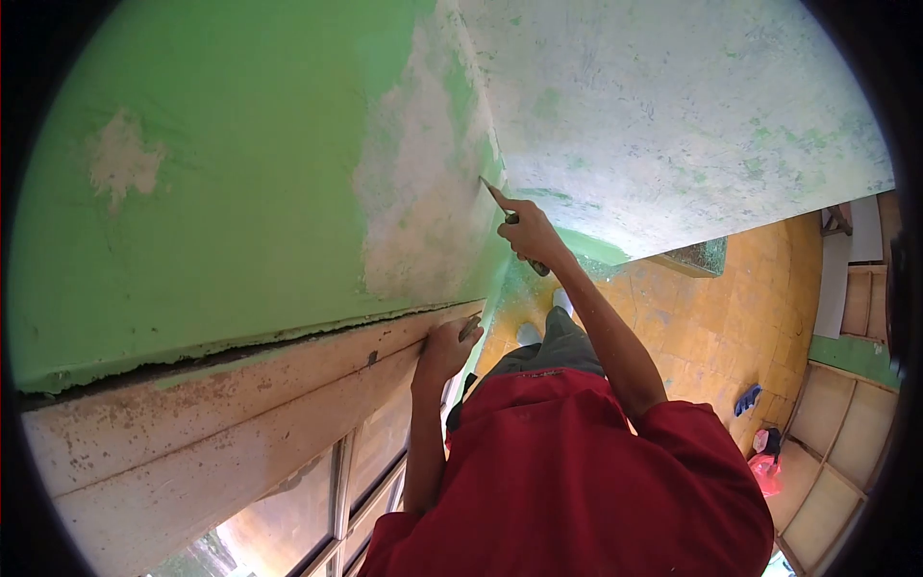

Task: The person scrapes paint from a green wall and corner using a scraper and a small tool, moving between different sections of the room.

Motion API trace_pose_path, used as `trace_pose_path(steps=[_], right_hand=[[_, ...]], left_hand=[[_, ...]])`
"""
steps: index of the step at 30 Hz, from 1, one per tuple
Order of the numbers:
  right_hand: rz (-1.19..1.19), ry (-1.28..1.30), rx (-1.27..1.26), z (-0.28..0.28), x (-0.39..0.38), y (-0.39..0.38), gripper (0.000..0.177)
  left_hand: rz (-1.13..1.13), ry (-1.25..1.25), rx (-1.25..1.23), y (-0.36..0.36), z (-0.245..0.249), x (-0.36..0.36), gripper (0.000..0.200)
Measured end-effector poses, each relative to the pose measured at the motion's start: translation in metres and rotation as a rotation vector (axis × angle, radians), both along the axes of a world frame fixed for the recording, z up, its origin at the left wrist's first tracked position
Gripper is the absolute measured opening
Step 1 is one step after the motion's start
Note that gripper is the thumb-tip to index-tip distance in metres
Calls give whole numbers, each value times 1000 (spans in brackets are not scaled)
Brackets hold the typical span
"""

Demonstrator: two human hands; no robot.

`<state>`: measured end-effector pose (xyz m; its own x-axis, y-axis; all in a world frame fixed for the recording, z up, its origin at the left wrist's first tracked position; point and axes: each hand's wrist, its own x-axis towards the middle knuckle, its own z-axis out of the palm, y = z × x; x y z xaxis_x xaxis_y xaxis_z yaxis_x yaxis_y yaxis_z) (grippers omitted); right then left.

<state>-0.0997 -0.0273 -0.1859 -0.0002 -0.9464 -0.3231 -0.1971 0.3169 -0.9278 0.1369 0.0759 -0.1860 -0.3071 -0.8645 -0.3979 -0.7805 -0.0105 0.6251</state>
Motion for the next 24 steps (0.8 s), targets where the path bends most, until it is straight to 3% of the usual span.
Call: trace_pose_path(steps=[4, 6, 10, 18, 24], right_hand=[[30, 82, 25, -7, -4, -3, 72], [-26, 150, -122, -5, 10, 1, 74], [35, 91, 31, 17, 0, 0, 76], [-125, 53, -56, -2, 9, -16, 74], [26, 86, 25, 10, 7, -1, 73]], left_hand=[[-39, -25, 12, -2, -8, 2, 37], [-59, -68, 67, -7, -1, -1, 36], [7, -20, 40, -3, 5, -4, 36], [-6, -80, 29, 3, 11, -4, 37], [6, -118, 43, 8, 9, -2, 39]])
